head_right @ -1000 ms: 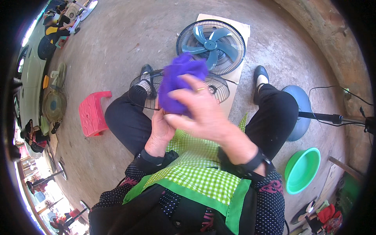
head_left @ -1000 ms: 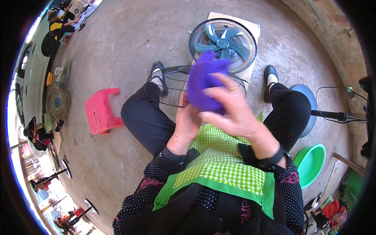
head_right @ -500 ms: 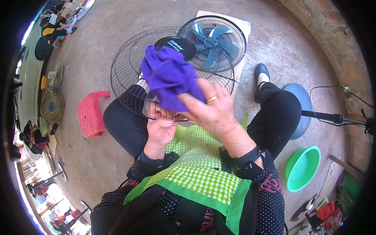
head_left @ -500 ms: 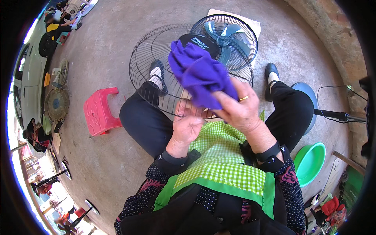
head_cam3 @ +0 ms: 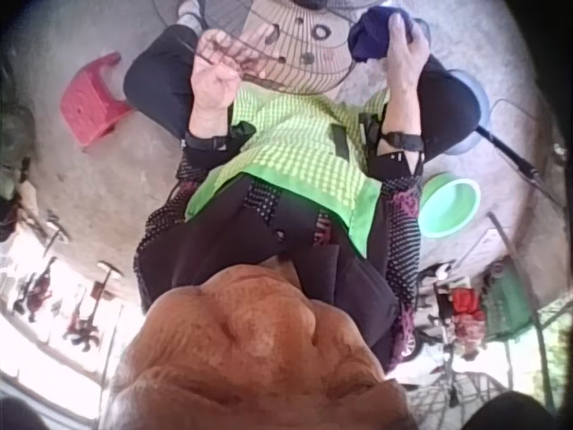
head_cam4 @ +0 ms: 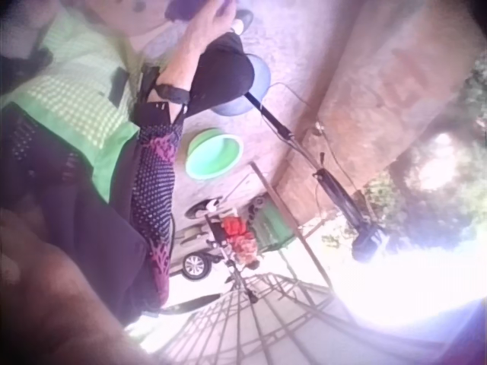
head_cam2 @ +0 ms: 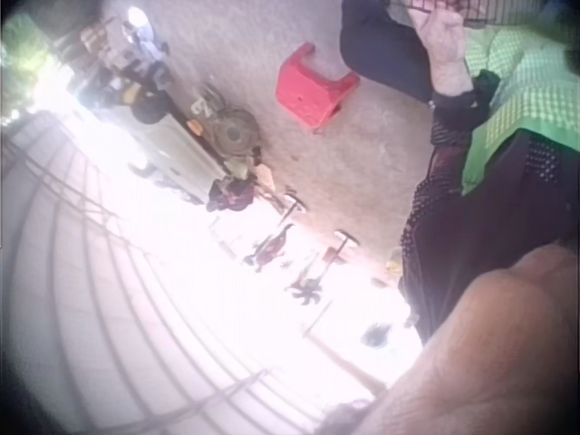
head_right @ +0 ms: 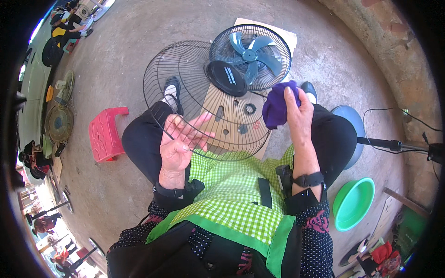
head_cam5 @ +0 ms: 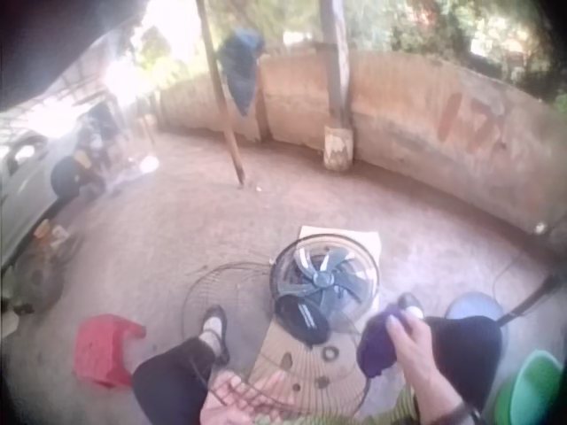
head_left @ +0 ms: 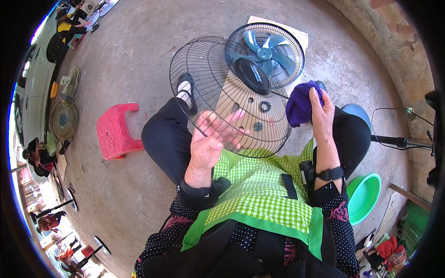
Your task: The person wipes the fan cage and blades with a purple cloth while seated on the floor. They handle the front and rear cages and the fan blade assembly, wiping each part thoroughly before placing them back on a cardboard sheet.
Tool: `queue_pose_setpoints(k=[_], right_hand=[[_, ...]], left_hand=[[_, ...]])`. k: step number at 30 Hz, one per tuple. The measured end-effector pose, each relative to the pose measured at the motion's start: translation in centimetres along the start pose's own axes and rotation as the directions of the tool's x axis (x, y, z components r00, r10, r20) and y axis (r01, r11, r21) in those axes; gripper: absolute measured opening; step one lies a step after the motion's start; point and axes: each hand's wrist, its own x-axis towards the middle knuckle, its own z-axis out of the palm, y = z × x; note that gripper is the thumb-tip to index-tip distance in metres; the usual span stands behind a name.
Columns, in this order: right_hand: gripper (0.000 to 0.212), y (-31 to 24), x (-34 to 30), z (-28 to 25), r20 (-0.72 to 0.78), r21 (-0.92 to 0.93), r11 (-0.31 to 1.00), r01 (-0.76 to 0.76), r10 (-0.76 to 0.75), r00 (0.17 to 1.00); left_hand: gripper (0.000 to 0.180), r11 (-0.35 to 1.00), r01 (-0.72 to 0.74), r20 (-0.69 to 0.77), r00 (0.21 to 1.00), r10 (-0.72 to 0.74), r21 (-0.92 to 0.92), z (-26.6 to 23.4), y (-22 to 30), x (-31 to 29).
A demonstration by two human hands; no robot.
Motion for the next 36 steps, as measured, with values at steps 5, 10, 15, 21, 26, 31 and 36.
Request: queue_pose_setpoints(k=[5, 10, 15, 21, 26, 31, 36], right_hand=[[0.024, -5.2, -3.7, 2.8, 0.185, -0.121, 0.932, 0.341, -0.316, 0.931], [0.034, -8.3, -7.2, 9.2, 0.520, -0.108, 0.622, 0.776, -0.629, 0.577], [0.032, -8.0, -8.1, 11.8, 0.672, -0.276, 0.347, 0.896, -0.597, 0.438], [0.031, -8.9, -7.0, 12.6, 0.653, -0.422, 0.169, 0.891, -0.625, 0.428], [0.026, -10.8, -4.9, 12.6, 0.533, -0.561, 0.146, 0.815, -0.689, 0.491], [0.018, -10.9, 1.1, 10.2, 0.389, -0.781, 0.261, 0.567, -0.508, 0.769], [0.038, -8.6, 7.1, 6.3, 0.194, -0.795, 0.527, 0.300, -0.249, 0.949]], left_hand=[[0.062, 0.995, 0.006, 0.019, 1.000, -0.008, 0.098, 0.1, -0.2, -0.5], [0.061, 0.982, -0.128, -0.026, 0.991, 0.133, 0.140, 2.0, -1.1, -0.8], [0.073, 0.990, 0.139, -0.035, 0.990, -0.138, 0.011, 2.0, -1.9, -1.2], [0.061, 0.753, -0.175, 0.216, 0.975, 0.046, 0.634, 0.5, -1.2, -1.9], [0.044, 0.740, -0.094, 0.277, 0.952, -0.129, 0.666, 0.8, -1.5, -1.3], [0.053, 0.850, -0.159, 0.489, 0.863, -0.128, 0.502, 1.3, -2.8, -1.4], [0.050, 0.888, 0.018, 0.462, 0.849, -0.257, 0.460, 1.0, -2.5, -1.5]])
